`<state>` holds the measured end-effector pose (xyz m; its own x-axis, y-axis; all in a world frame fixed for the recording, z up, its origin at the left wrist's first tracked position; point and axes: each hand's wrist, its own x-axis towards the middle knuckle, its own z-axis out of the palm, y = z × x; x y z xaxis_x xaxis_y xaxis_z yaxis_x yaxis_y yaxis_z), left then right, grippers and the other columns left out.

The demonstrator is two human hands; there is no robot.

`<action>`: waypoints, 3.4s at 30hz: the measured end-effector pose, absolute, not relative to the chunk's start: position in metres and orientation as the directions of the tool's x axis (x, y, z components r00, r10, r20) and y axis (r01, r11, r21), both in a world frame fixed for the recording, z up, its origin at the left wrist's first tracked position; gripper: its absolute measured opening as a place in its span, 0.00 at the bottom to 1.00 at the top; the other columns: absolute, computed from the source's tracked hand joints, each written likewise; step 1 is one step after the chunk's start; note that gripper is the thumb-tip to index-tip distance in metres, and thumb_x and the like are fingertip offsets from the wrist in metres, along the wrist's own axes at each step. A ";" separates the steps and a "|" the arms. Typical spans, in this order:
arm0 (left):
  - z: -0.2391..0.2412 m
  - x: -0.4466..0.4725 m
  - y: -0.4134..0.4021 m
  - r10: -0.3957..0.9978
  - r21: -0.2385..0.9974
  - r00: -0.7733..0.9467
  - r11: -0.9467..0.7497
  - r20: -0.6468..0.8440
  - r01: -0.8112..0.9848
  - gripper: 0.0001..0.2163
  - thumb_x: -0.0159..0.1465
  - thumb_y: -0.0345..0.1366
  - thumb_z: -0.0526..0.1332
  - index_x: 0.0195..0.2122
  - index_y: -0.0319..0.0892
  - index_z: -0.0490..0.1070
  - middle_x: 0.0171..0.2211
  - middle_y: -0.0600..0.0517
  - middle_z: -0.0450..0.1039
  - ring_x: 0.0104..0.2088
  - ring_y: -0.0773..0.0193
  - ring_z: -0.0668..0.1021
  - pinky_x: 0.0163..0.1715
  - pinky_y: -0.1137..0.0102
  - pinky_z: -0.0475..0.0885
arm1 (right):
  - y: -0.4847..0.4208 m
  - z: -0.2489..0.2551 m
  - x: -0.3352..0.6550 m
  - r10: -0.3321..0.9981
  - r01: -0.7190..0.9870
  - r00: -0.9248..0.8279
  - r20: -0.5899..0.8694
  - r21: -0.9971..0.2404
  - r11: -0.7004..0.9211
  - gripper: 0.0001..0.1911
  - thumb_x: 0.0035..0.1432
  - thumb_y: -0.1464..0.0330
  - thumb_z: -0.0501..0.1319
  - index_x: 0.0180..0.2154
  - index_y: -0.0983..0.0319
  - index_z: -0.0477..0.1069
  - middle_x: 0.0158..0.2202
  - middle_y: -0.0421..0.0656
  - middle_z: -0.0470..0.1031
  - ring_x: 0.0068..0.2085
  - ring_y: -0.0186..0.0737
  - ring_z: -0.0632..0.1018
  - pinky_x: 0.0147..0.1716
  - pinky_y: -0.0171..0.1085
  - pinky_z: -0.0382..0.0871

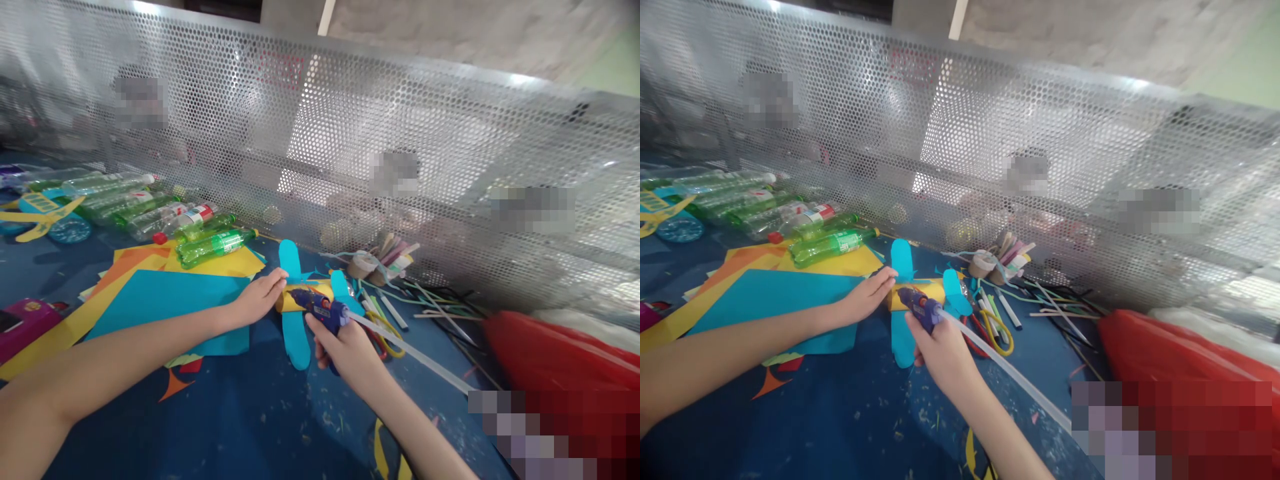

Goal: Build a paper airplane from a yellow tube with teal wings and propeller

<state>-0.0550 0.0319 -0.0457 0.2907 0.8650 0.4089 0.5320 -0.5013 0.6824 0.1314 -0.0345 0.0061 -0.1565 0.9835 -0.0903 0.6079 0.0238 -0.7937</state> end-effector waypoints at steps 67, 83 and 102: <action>-0.047 -0.054 0.032 0.889 0.774 0.261 -0.457 0.377 0.439 0.19 0.69 0.44 0.43 0.54 0.44 0.65 0.55 0.52 0.67 0.57 0.60 0.67 0.58 0.66 0.59 | -0.018 0.001 0.144 0.998 0.532 -0.056 -0.015 -0.846 0.017 0.24 0.52 0.50 0.56 0.16 0.60 0.63 0.13 0.39 0.68 0.15 0.37 0.72 0.18 0.34 0.66; -0.055 -0.055 0.037 0.902 0.812 0.243 -0.427 0.355 0.397 0.21 0.67 0.45 0.45 0.53 0.40 0.66 0.56 0.49 0.66 0.58 0.59 0.66 0.60 0.64 0.57 | -0.020 -0.024 0.140 0.986 0.536 -0.164 0.006 -0.839 0.094 0.27 0.54 0.47 0.54 0.16 0.60 0.65 0.15 0.42 0.71 0.18 0.39 0.74 0.21 0.35 0.66; -0.053 -0.055 0.036 0.921 0.804 0.216 -0.387 0.323 0.452 0.20 0.67 0.46 0.46 0.54 0.45 0.66 0.56 0.51 0.66 0.58 0.57 0.66 0.59 0.62 0.58 | -0.018 0.000 0.148 0.999 0.564 0.034 0.016 -0.826 -0.006 0.25 0.51 0.50 0.57 0.13 0.60 0.63 0.12 0.41 0.68 0.15 0.38 0.72 0.17 0.34 0.65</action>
